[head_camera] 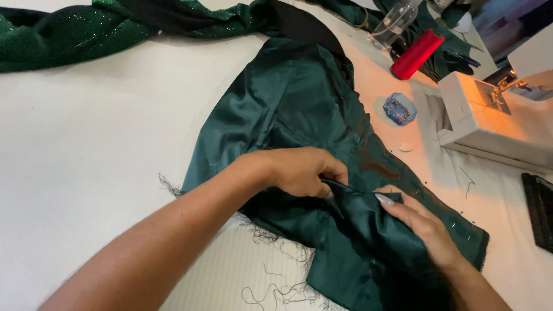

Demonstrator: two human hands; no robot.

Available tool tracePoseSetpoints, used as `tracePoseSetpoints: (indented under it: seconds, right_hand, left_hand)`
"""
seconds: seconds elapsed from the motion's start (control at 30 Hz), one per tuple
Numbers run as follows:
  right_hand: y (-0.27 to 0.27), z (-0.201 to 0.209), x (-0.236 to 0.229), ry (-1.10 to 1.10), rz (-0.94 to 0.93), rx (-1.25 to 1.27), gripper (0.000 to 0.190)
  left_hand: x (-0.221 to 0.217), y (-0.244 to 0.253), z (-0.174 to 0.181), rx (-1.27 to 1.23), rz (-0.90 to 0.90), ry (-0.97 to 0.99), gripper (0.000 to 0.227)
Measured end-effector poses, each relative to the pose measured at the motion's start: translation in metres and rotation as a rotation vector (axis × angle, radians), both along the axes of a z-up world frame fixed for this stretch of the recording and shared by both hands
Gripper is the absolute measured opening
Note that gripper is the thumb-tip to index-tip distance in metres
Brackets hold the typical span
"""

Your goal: Pinning together layers of green fabric along a seam line and marking it with chalk in preparation for sewing.

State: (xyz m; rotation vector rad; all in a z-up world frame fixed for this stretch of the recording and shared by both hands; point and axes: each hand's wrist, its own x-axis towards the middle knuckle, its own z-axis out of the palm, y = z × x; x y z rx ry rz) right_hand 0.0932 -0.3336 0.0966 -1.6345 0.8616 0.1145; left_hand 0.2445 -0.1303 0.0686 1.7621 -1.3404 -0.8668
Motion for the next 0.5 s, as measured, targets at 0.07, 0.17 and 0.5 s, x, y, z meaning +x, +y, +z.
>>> tracePoseSetpoints:
  seconds: [0.07,0.17,0.5]
  right_hand:
    - [0.011,0.011,0.004,0.039,-0.021,-0.057,0.027]
    - [0.022,0.02,0.01,0.089,-0.082,-0.139,0.031]
    - [0.013,0.013,0.005,0.033,0.006,-0.082,0.032]
  left_hand:
    - [0.0,0.002,0.002,0.011,0.009,0.023,0.017]
    - [0.002,-0.001,-0.003,0.005,0.011,0.038,0.017]
    - [0.008,-0.006,-0.013,-0.033,-0.015,0.086,0.022]
